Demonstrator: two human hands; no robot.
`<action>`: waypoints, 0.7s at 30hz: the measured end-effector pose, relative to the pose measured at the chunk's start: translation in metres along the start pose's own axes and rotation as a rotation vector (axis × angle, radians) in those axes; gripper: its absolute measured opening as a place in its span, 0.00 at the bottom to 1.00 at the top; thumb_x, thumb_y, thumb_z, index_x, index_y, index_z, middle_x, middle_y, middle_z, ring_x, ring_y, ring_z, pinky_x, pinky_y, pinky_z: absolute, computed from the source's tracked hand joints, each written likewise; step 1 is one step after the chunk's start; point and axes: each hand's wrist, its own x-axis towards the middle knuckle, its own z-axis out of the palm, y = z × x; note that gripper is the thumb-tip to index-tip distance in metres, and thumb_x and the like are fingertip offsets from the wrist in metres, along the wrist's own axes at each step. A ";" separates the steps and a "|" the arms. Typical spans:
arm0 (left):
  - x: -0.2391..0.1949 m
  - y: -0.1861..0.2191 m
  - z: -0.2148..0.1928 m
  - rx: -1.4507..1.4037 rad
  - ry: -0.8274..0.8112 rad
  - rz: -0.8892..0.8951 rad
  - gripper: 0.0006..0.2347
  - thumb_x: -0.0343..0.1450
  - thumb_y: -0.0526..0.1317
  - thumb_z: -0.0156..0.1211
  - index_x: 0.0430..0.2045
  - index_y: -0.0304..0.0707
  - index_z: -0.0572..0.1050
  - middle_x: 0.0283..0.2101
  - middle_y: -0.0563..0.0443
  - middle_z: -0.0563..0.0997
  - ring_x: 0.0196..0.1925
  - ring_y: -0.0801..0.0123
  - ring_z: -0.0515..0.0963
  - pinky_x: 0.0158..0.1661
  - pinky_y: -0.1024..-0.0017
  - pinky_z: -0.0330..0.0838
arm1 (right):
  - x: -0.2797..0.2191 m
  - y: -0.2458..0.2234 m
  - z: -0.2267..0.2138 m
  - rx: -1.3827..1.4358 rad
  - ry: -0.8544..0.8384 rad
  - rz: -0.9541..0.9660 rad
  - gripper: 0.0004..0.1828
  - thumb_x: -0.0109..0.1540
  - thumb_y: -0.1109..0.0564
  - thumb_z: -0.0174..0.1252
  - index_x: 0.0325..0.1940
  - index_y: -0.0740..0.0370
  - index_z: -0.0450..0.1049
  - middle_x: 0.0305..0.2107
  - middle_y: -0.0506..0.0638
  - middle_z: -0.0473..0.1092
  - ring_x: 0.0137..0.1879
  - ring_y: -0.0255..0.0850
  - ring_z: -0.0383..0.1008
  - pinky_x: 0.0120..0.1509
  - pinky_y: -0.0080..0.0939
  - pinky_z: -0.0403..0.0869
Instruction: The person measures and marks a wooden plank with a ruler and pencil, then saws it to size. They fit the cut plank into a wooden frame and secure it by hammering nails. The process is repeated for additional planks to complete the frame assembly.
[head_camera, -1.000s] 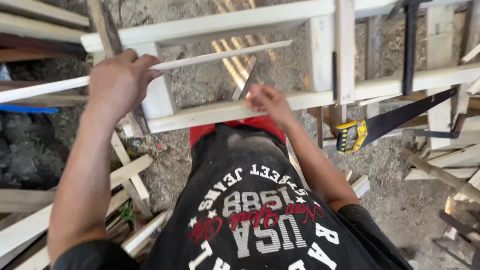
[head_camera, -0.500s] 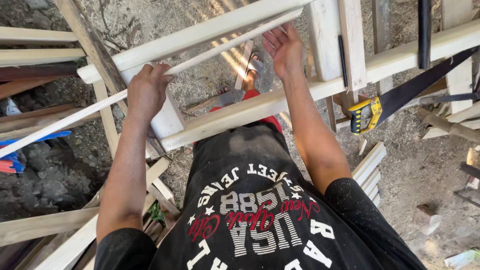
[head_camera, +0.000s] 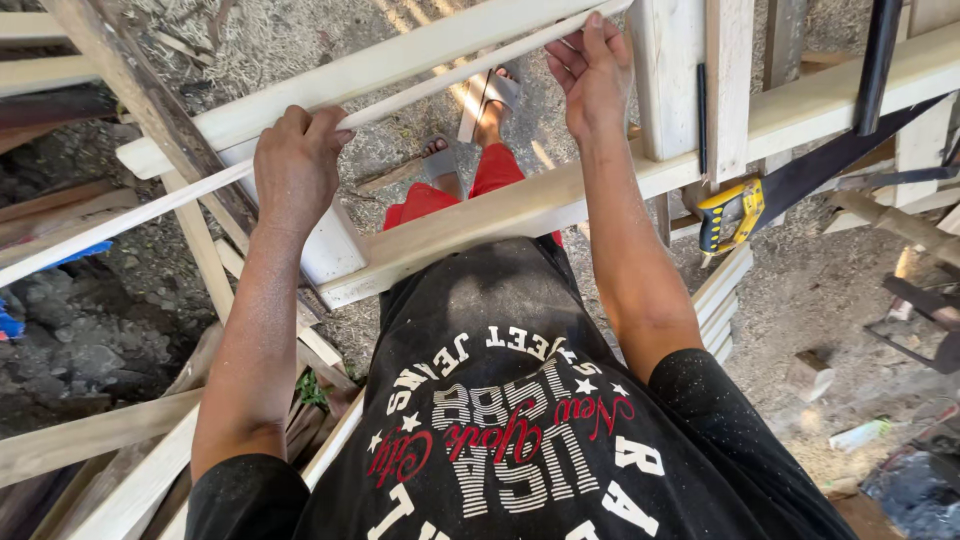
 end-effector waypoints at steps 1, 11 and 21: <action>0.001 -0.002 0.001 -0.006 0.003 0.001 0.09 0.77 0.42 0.67 0.46 0.38 0.80 0.33 0.46 0.74 0.33 0.58 0.75 0.36 0.60 0.69 | 0.002 -0.002 0.001 -0.009 -0.004 -0.021 0.16 0.68 0.47 0.59 0.50 0.59 0.70 0.36 0.52 0.77 0.41 0.41 0.82 0.43 0.39 0.81; -0.001 -0.004 0.003 -0.042 0.021 0.001 0.10 0.75 0.40 0.69 0.49 0.40 0.80 0.37 0.48 0.74 0.38 0.58 0.76 0.40 0.60 0.68 | 0.006 -0.003 -0.005 -0.042 -0.005 -0.033 0.15 0.68 0.49 0.59 0.51 0.61 0.71 0.36 0.53 0.78 0.41 0.42 0.83 0.44 0.40 0.82; -0.054 -0.049 -0.037 0.047 0.211 -0.128 0.17 0.74 0.45 0.73 0.50 0.35 0.77 0.50 0.47 0.75 0.53 0.58 0.71 0.52 0.61 0.66 | 0.008 -0.016 -0.012 -0.038 -0.001 0.023 0.12 0.73 0.56 0.55 0.58 0.65 0.69 0.42 0.58 0.77 0.46 0.48 0.81 0.52 0.45 0.80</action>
